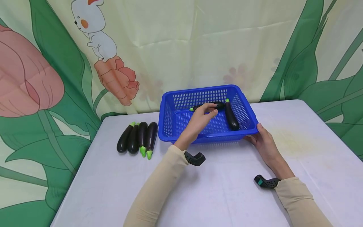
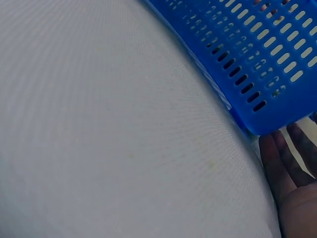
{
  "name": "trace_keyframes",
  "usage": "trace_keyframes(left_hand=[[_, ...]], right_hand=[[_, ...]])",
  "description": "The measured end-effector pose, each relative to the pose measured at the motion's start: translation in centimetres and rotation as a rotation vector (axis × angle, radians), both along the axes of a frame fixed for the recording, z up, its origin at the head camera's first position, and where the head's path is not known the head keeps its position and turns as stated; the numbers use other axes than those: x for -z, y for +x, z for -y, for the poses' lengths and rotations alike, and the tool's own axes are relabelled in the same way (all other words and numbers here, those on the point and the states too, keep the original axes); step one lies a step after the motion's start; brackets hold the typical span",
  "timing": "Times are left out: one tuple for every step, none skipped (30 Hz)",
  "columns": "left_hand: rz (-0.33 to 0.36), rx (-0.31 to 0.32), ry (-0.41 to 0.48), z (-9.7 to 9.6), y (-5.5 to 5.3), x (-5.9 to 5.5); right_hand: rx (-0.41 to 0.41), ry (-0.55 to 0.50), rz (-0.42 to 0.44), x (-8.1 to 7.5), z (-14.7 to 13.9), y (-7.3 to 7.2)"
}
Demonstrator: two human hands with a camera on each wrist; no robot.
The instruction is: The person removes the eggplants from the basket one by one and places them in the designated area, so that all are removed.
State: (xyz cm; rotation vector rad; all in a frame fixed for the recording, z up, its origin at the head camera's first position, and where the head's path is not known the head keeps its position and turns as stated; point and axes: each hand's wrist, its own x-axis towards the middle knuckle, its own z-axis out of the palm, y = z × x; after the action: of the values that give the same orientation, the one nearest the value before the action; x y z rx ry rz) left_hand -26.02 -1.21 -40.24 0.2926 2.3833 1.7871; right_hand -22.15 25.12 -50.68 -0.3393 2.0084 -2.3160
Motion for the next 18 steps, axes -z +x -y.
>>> trace_keyframes(left_hand=[[0.036, 0.007, 0.025, -0.4, -0.3, 0.0], [0.074, 0.014, 0.051, -0.8, -0.5, 0.1], [0.117, 0.02, 0.084, -1.2, -0.8, 0.1], [0.163, 0.025, 0.119, -1.5, -1.1, 0.2], [0.21, 0.025, 0.156, -1.8, -1.4, 0.2], [0.254, 0.024, 0.2, -2.1, -1.7, 0.4], [0.297, 0.026, 0.246, -2.3, -2.0, 0.5], [0.336, 0.025, 0.285, -2.5, -2.3, 0.6], [0.371, 0.021, 0.32, -2.6, -2.6, 0.8], [0.4, 0.017, 0.349, -2.8, -2.8, 0.9], [0.42, 0.008, 0.371, -2.9, -3.1, 1.0], [0.433, 0.0, 0.382, -3.0, -3.3, 1.1], [0.442, -0.012, 0.38, -3.1, -3.4, 1.2], [0.448, -0.032, 0.374, -3.3, -3.5, 1.2], [0.452, -0.053, 0.365, -3.5, -3.6, 1.2], [0.453, -0.074, 0.355, -3.7, -3.7, 1.3], [0.453, -0.094, 0.342, -4.0, -3.8, 1.3], [0.455, -0.114, 0.327, -4.2, -3.9, 1.3]], right_hand=[[-0.001, 0.0, -0.001, 0.0, 0.0, 0.0], [-0.002, 0.0, -0.003, 0.0, 0.0, 0.0], [-0.002, -0.002, -0.006, 0.1, 0.0, 0.0], [-0.003, -0.003, -0.008, 0.1, 0.0, -0.1], [-0.002, -0.003, -0.009, 0.1, 0.0, -0.1], [-0.001, -0.003, -0.011, 0.1, 0.0, -0.1], [0.0, -0.007, -0.012, 0.1, 0.0, -0.1], [0.002, -0.007, -0.012, 0.2, 0.0, -0.1], [0.003, -0.006, -0.011, 0.2, 0.0, -0.1], [0.004, -0.006, -0.011, 0.2, 0.1, -0.1], [0.004, -0.004, -0.01, 0.2, 0.1, -0.2], [0.005, -0.002, -0.009, 0.2, 0.1, -0.2], [0.003, -0.002, -0.009, 0.2, 0.1, -0.2], [0.004, 0.003, -0.008, 0.2, 0.1, -0.2], [0.002, 0.003, -0.008, 0.2, 0.1, -0.2], [0.003, 0.004, -0.008, 0.2, 0.1, -0.2], [0.004, 0.006, -0.008, 0.2, 0.0, -0.2], [0.004, 0.008, -0.009, 0.2, 0.0, -0.2]])
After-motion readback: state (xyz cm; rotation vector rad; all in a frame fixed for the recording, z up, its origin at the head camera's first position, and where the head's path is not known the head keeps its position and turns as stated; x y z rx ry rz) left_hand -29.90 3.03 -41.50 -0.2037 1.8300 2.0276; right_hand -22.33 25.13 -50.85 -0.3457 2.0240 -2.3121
